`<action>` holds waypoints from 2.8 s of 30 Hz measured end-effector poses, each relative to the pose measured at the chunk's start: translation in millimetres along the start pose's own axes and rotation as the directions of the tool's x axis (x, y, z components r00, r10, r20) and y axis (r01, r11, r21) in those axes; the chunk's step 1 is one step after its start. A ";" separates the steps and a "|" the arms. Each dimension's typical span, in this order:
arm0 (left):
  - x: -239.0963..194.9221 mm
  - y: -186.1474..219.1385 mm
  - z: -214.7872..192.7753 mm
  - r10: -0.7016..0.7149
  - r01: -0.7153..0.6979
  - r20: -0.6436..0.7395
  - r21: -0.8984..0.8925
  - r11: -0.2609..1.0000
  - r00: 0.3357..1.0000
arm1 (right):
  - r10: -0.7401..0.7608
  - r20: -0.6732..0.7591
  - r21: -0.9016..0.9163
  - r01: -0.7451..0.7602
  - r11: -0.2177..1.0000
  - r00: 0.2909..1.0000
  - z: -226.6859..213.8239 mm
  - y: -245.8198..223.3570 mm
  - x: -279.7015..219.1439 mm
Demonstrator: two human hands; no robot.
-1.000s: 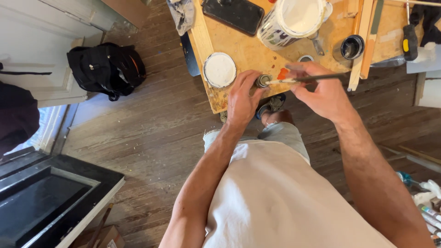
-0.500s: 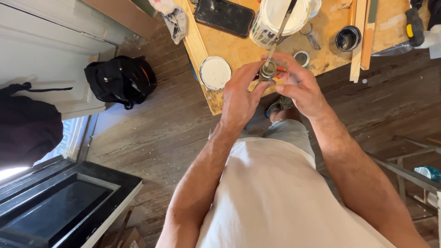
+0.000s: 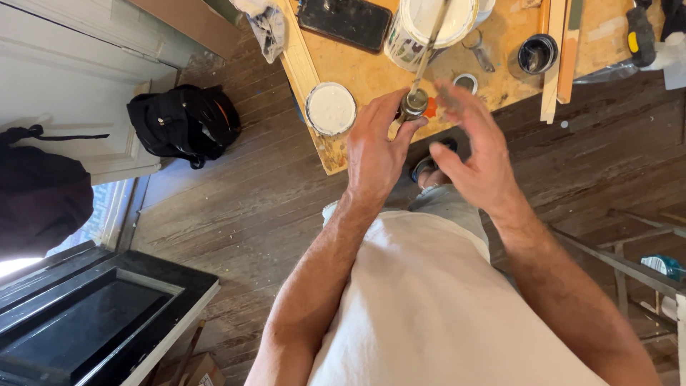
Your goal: Preparing paint and applying fine details to a surface using a small brush
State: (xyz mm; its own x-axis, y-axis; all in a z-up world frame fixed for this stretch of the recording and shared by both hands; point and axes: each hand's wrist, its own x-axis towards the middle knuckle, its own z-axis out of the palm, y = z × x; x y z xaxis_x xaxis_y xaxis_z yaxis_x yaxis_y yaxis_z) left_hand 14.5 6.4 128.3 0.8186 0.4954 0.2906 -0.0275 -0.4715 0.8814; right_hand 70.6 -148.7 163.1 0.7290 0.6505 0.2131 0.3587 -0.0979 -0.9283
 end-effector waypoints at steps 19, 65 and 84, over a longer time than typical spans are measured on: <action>1.1 23.4 0.5 0.010 -0.021 0.108 0.099 0.995 0.994 | -0.205 0.384 -0.923 0.381 -0.056 0.900 -54.8 -66.6 7.0; -44.5 118.9 197.5 0.006 -0.005 0.005 -0.128 0.992 1.000 | 0.566 -0.264 0.756 -0.197 0.624 0.781 -253.9 72.7 -108.1; -33.8 94.2 143.6 0.004 -0.007 -0.031 -0.077 0.997 0.999 | 0.590 -0.280 0.728 -0.233 0.645 0.757 -200.5 61.5 -75.7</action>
State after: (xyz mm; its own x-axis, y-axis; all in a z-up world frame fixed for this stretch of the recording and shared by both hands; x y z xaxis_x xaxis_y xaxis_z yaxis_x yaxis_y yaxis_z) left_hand 66.7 -159.5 148.0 0.8001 0.5159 0.3059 -0.0769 -0.4176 0.9054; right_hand 154.4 -355.0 150.9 0.9270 0.2238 -0.3010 -0.3631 0.3340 -0.8698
